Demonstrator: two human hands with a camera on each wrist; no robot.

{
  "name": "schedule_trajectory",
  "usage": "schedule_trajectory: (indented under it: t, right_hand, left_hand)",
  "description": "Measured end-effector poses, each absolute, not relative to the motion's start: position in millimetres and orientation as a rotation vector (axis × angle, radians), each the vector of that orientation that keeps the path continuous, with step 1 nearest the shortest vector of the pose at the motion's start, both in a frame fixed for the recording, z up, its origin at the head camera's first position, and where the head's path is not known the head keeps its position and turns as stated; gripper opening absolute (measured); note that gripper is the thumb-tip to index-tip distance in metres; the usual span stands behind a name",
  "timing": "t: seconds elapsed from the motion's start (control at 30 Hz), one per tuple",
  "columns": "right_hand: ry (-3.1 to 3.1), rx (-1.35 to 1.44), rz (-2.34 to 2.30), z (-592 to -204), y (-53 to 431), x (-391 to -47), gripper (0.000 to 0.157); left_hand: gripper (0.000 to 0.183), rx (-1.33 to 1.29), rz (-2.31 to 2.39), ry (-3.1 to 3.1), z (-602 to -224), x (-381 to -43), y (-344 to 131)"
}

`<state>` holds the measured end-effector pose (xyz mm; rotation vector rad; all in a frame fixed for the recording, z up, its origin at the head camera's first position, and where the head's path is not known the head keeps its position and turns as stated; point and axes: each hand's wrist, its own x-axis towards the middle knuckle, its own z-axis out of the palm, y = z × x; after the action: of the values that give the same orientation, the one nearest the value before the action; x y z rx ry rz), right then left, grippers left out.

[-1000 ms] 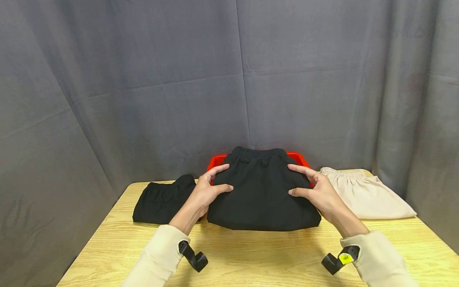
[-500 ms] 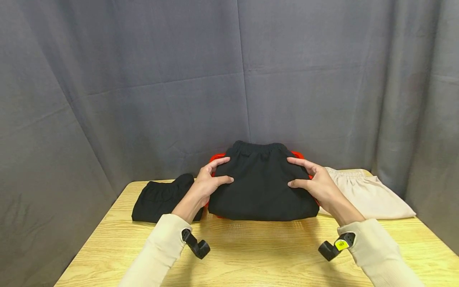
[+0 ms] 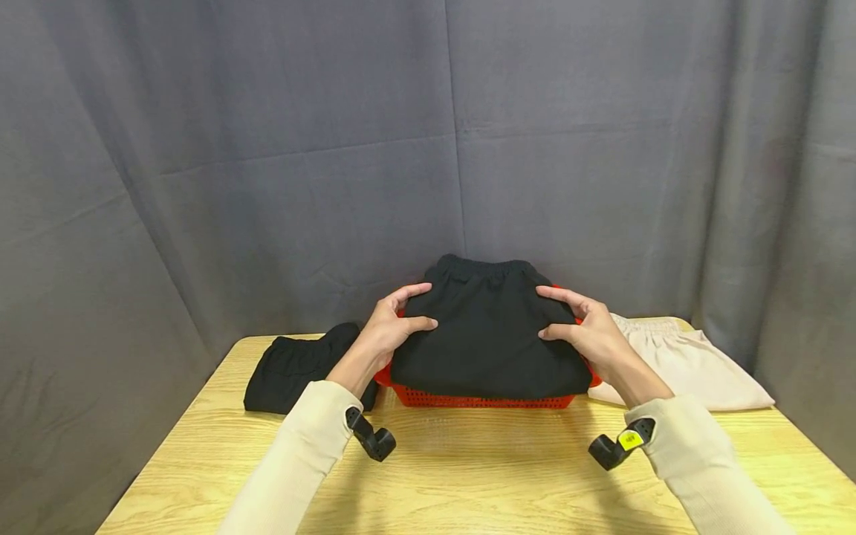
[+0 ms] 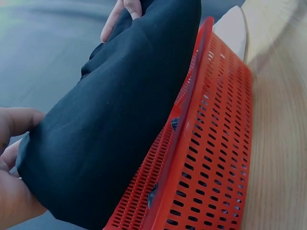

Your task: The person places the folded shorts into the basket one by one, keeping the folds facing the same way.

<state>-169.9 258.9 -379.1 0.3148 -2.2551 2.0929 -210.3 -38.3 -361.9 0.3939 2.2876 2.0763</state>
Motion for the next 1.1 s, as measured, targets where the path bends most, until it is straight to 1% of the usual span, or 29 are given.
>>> schedule_trajectory:
  t: [0.73, 1.1]
  right_hand:
    - [-2.253, 0.252, 2.135, -364.7, 261.9, -197.1, 0.072]
    - [-2.287, 0.225, 2.079, -367.2, 262.1, -213.7, 0.071]
  left_hand:
    - [0.058, 0.361, 2.043, 2.339, -352.9, -237.5, -30.4]
    - [0.058, 0.329, 2.064, 2.395, -358.8, -249.2, -26.3]
